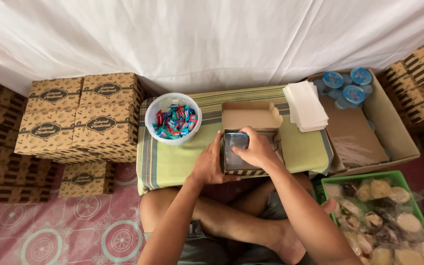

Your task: Assembling a snack box by placing a napkin and various packaged food items inside a cardboard box.

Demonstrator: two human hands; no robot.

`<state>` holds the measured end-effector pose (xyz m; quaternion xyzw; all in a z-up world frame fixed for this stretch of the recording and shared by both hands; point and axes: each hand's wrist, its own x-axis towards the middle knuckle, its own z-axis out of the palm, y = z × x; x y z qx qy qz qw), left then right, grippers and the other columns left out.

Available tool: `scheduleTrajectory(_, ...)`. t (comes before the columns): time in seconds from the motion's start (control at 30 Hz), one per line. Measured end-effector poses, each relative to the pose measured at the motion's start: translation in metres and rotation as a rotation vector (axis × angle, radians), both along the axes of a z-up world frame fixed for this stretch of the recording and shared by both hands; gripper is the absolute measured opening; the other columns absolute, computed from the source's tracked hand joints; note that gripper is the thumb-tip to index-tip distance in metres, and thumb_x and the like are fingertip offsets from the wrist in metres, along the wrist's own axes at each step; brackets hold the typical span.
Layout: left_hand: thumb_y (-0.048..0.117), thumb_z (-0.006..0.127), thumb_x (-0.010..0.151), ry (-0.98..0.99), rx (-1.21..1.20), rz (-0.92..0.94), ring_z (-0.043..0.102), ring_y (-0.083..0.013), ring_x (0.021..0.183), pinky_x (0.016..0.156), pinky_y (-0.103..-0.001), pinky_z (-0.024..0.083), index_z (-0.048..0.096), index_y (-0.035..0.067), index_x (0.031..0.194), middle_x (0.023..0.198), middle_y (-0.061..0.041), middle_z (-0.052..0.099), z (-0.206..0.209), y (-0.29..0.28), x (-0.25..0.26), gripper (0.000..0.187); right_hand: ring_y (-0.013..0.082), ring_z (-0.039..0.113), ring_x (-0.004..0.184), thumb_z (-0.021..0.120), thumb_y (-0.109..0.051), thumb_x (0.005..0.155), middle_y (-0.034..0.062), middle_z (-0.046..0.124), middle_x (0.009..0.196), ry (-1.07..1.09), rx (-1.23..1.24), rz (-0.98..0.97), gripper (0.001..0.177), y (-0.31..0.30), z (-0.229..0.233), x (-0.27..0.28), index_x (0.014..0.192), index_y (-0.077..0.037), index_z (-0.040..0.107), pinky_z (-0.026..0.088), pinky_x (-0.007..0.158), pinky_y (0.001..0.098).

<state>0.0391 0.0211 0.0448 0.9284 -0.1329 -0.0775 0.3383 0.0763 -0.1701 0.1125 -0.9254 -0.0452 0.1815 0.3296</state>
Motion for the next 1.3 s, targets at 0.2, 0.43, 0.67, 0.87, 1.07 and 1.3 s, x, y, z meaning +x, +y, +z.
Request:
scheduleTrajectory(0.2,0.069,0.090,0.046,-0.017,-0.009,0.012,0.047,-0.0397,0.143,0.120,-0.050,0.042,-0.003,0.003,0.163,0.159,-0.023,0.040,-0.010,0.000,0.002,0.164,0.0370,0.075,0.100,0.083,-0.041,0.078,0.0228,0.074,0.106,-0.079,0.016,-0.081,0.063,0.001,-0.018,0.001,0.127,-0.017,0.052,0.060,0.082,0.0483)
scheduleTrajectory(0.43,0.069,0.089,0.045,-0.042,-0.013,0.008,0.046,-0.0390,0.144,0.121,-0.050,0.042,-0.002,0.004,0.163,0.160,-0.021,0.038,-0.015,-0.001,0.003,0.163,0.0332,0.074,0.106,0.083,-0.039,0.078,0.0216,0.074,0.111,0.039,-0.012,-0.028,0.066,-0.012,0.019,-0.009,0.131,-0.014,0.054,0.058,0.088,0.0477)
scheduleTrajectory(0.67,0.067,0.088,0.047,-0.028,0.047,0.014,0.045,-0.0408,0.144,0.122,-0.048,0.040,-0.004,0.003,0.163,0.157,-0.025,0.040,-0.010,-0.003,0.001,0.162,0.0356,0.071,0.111,0.085,-0.046,0.075,0.0208,0.074,0.114,0.100,-0.067,0.034,0.070,-0.004,-0.004,0.000,0.129,-0.017,0.052,0.057,0.093,0.0493)
scheduleTrajectory(0.87,0.069,0.087,0.046,-0.021,0.085,0.011,0.044,-0.0419,0.144,0.122,-0.047,0.040,-0.007,0.002,0.163,0.156,-0.028,0.039,-0.005,-0.005,0.001,0.165,0.0377,0.072,0.110,0.082,-0.039,0.082,0.0261,0.069,0.121,0.131,-0.026,0.131,0.066,-0.011,0.011,-0.001,0.133,-0.012,0.051,0.057,0.094,0.0507)
scheduleTrajectory(1.07,0.083,0.079,0.049,-0.006,0.144,-0.036,0.041,-0.0411,0.147,0.122,-0.045,0.038,-0.008,-0.003,0.162,0.160,-0.029,0.033,0.011,-0.007,0.000,0.166,0.0369,0.071,0.114,0.078,-0.050,0.084,0.0235,0.068,0.130,0.153,-0.037,0.166,0.071,-0.024,0.021,-0.005,0.141,-0.015,0.055,0.056,0.099,0.0523)
scheduleTrajectory(1.3,0.089,0.069,0.056,0.016,0.286,-0.083,0.037,-0.0408,0.149,0.123,-0.045,0.036,-0.007,-0.009,0.160,0.164,-0.030,0.024,0.018,-0.012,-0.001,0.162,0.0341,0.074,0.106,0.075,-0.045,0.087,0.0184,0.073,0.122,0.056,-0.049,0.154,0.060,-0.026,-0.010,-0.007,0.137,-0.017,0.054,0.058,0.095,0.0493)
